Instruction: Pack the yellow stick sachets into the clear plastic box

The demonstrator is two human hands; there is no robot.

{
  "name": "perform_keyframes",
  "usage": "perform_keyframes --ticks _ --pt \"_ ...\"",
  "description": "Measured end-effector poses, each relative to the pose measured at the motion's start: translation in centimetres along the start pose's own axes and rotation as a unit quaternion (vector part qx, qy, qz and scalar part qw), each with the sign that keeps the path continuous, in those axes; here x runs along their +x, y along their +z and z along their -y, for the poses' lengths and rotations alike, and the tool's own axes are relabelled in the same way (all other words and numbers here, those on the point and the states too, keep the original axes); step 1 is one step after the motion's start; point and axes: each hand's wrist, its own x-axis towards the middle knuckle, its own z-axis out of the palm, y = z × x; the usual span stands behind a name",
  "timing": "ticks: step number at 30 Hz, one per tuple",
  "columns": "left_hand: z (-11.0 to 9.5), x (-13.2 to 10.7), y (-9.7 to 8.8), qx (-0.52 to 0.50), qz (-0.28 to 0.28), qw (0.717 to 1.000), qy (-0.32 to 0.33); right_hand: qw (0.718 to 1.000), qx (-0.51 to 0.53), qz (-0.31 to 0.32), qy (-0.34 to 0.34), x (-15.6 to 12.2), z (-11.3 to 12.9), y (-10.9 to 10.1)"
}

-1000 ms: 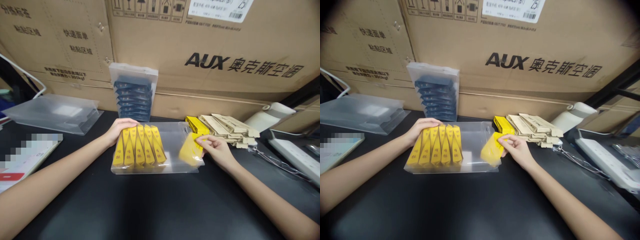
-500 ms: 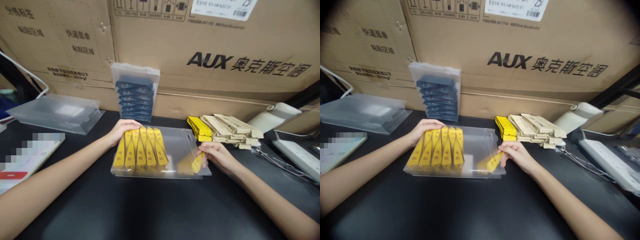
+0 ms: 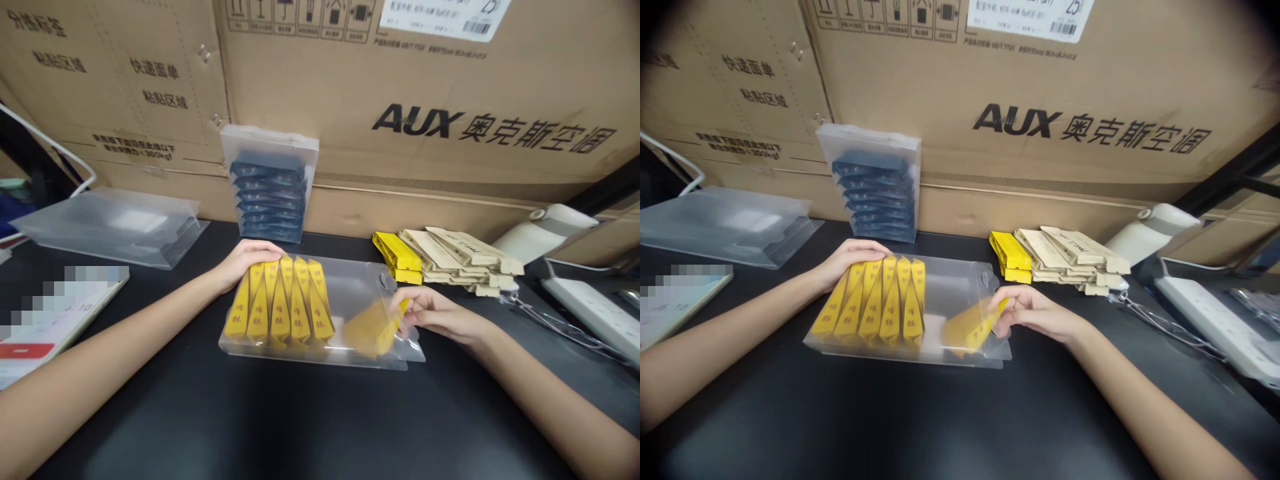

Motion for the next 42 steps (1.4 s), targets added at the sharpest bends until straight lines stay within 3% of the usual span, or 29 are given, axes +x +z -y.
perform_keyframes --ticks 5,15,22,36,42 --pt "0.0 0.0 0.0 0.002 -0.002 1.000 0.003 1.000 -0.028 0.002 0.009 0.1 -0.1 0.1" --pt "0.0 0.0 0.0 0.006 0.001 1.000 0.006 0.999 0.014 -0.043 0.013 0.4 0.1 1.3" --pt "-0.2 -0.2 0.3 0.014 0.015 1.000 0.000 0.997 0.009 -0.075 0.003 1.3 -0.2 3.1" --pt "-0.2 -0.4 1.0 0.017 0.046 0.999 -0.006 0.992 0.126 -0.018 0.007 1.5 -0.6 5.2" --pt "-0.4 -0.8 2.0 0.021 0.067 0.997 -0.014 0.992 0.126 -0.012 0.006 1.8 -0.5 6.6"
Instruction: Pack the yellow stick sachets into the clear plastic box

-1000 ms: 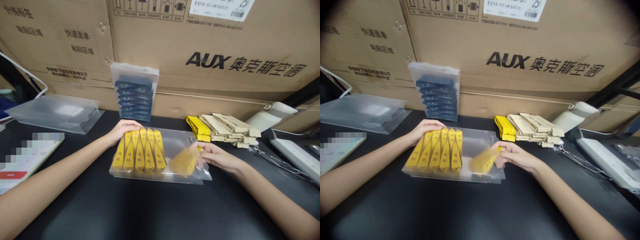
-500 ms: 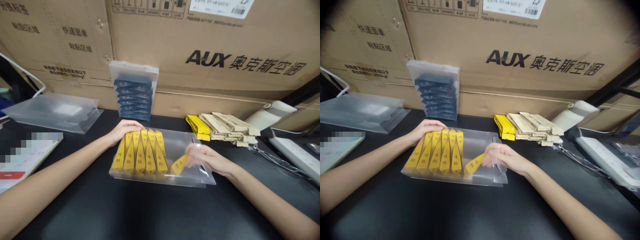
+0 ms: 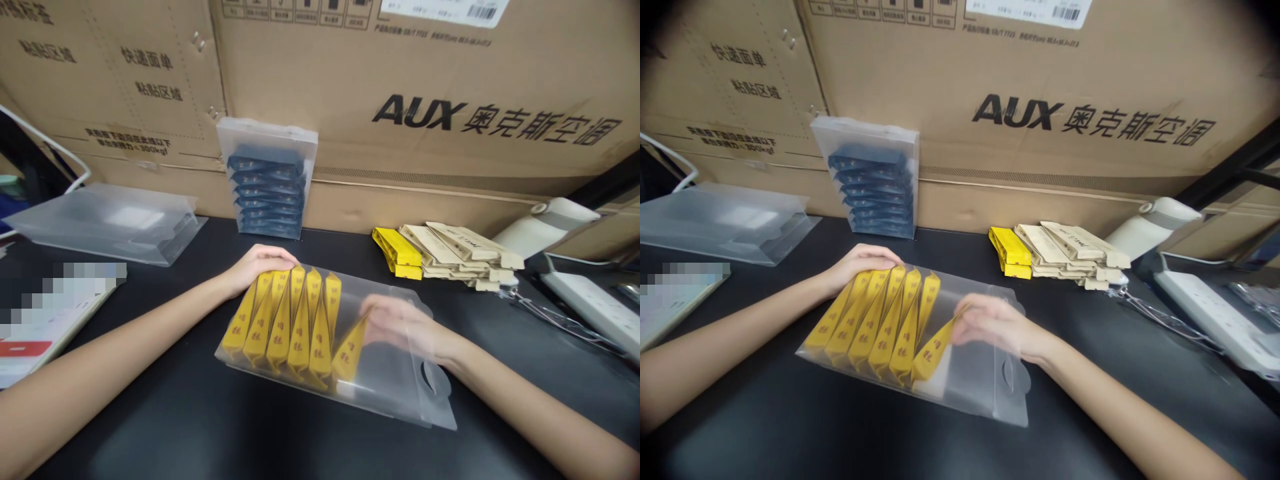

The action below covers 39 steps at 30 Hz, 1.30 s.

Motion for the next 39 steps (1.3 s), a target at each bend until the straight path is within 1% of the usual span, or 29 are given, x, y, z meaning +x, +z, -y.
perform_keyframes --ticks 2,6,14,22,25,32,34,36,39 --pt "-0.1 -0.1 0.3 0.005 0.009 1.000 -0.001 1.000 0.001 0.001 0.002 -0.1 -0.1 0.7" --pt "-0.2 -0.2 0.6 0.025 0.017 1.000 0.003 1.000 0.000 0.028 0.005 -0.4 -0.1 1.4" --pt "0.0 0.0 0.5 0.035 0.020 0.999 0.007 0.998 -0.036 0.057 -0.020 -0.6 0.2 1.2" --pt "0.0 -0.1 0.5 0.030 0.023 0.999 0.008 0.995 -0.051 0.084 -0.020 -0.8 0.5 1.0" --pt "0.0 -0.1 0.5 0.026 0.024 0.999 0.006 0.994 -0.058 0.084 -0.024 -0.8 0.5 0.9" --pt "0.2 -0.1 0.3 0.029 0.028 0.999 0.013 0.996 -0.066 0.056 -0.022 -1.0 0.5 0.9" --pt "0.3 -0.1 0.3 0.021 0.031 0.999 0.009 0.997 -0.062 0.036 -0.022 -0.9 0.3 0.7" --pt "0.3 -0.1 0.2 0.014 0.028 0.999 0.007 0.998 -0.052 -0.008 -0.035 -0.6 -0.1 0.2" --pt "0.3 -0.1 0.1 0.005 0.011 1.000 0.005 0.990 -0.045 -0.110 -0.074 -0.1 -0.5 -0.8"
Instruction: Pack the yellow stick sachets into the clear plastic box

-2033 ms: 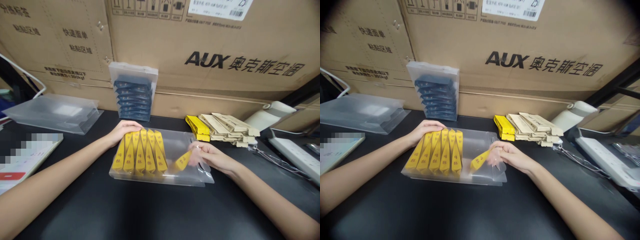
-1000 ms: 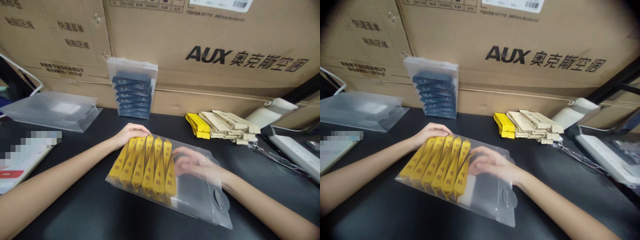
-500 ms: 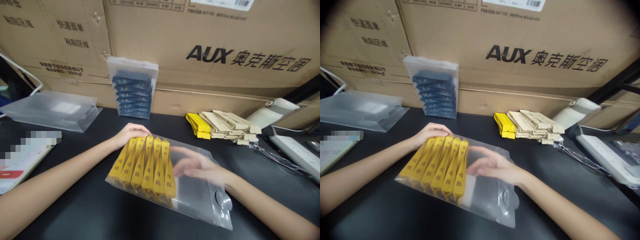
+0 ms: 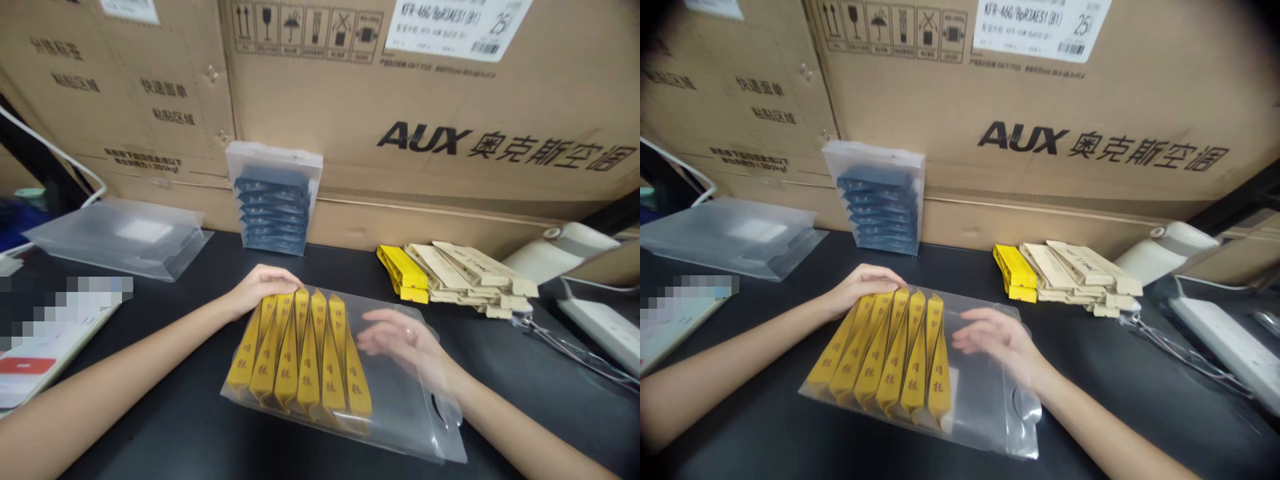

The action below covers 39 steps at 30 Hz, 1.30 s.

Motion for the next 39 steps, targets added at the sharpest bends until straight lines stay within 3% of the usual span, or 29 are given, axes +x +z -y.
perform_keyframes --ticks 5,10,17,23,32,39 --pt "0.2 0.0 -0.3 -0.039 -0.016 0.999 -0.007 0.994 -0.057 -0.084 -0.036 0.3 0.0 -0.8" --pt "0.4 0.1 -0.6 -0.084 -0.018 0.996 -0.012 0.980 -0.161 -0.102 -0.062 -0.1 0.0 -0.5" --pt "0.7 0.1 -1.3 -0.071 -0.054 0.996 0.002 0.980 -0.136 -0.112 -0.091 1.4 -0.4 -1.2" --pt "0.8 -0.2 -1.9 -0.040 -0.072 0.996 0.022 0.979 -0.143 -0.106 -0.099 2.1 -0.4 -1.4" --pt "0.7 -0.2 -2.2 0.000 -0.081 0.996 0.028 0.986 -0.163 0.033 -0.026 2.6 1.5 -2.5" --pt "0.9 -0.3 -2.5 0.000 -0.150 0.988 0.024 0.992 -0.099 -0.048 -0.067 2.2 0.4 -2.2"
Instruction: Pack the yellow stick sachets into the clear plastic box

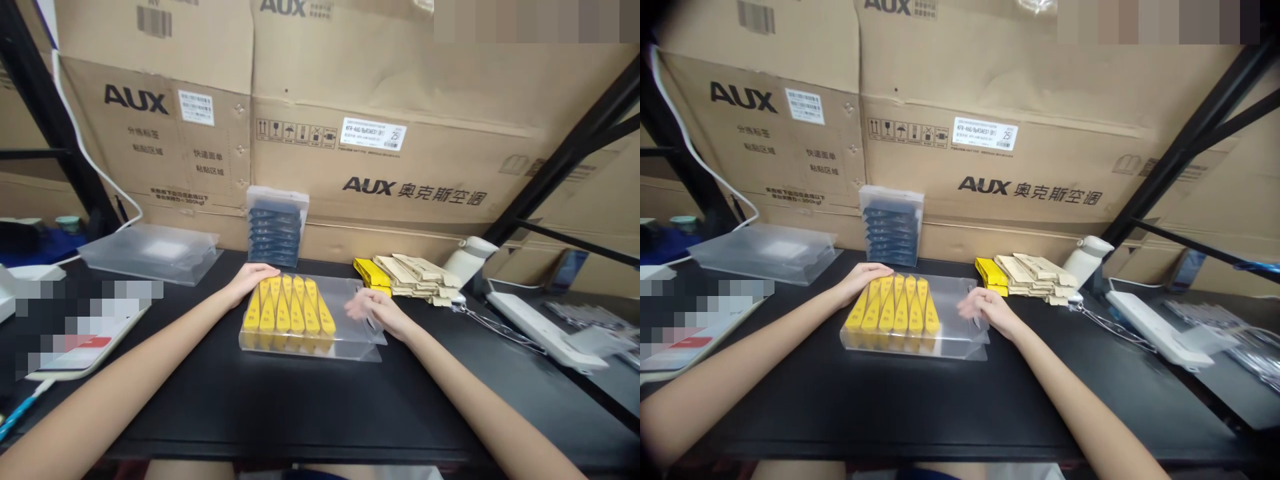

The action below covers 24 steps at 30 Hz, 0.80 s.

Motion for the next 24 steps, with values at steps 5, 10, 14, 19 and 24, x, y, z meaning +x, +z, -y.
perform_keyframes --ticks 5,10,14,19,24 --pt "0.2 0.1 -0.1 -0.004 0.003 1.000 0.000 0.985 -0.144 -0.079 -0.060 -0.1 -0.6 -1.7" --pt "0.4 0.1 -0.3 -0.020 0.030 0.999 0.009 0.837 -0.439 -0.221 -0.242 -0.6 0.1 -5.2" --pt "0.3 0.1 -0.3 -0.052 0.035 0.998 -0.001 0.721 -0.591 -0.215 -0.291 -0.2 -0.4 -6.2" --pt "-0.2 -0.3 -0.3 -0.052 0.049 0.997 0.023 0.674 -0.666 -0.180 -0.264 0.9 -2.0 -5.5" --pt "-0.4 -0.6 -0.3 -0.027 0.057 0.998 0.014 0.709 -0.629 -0.183 -0.261 0.9 -2.1 -5.9"
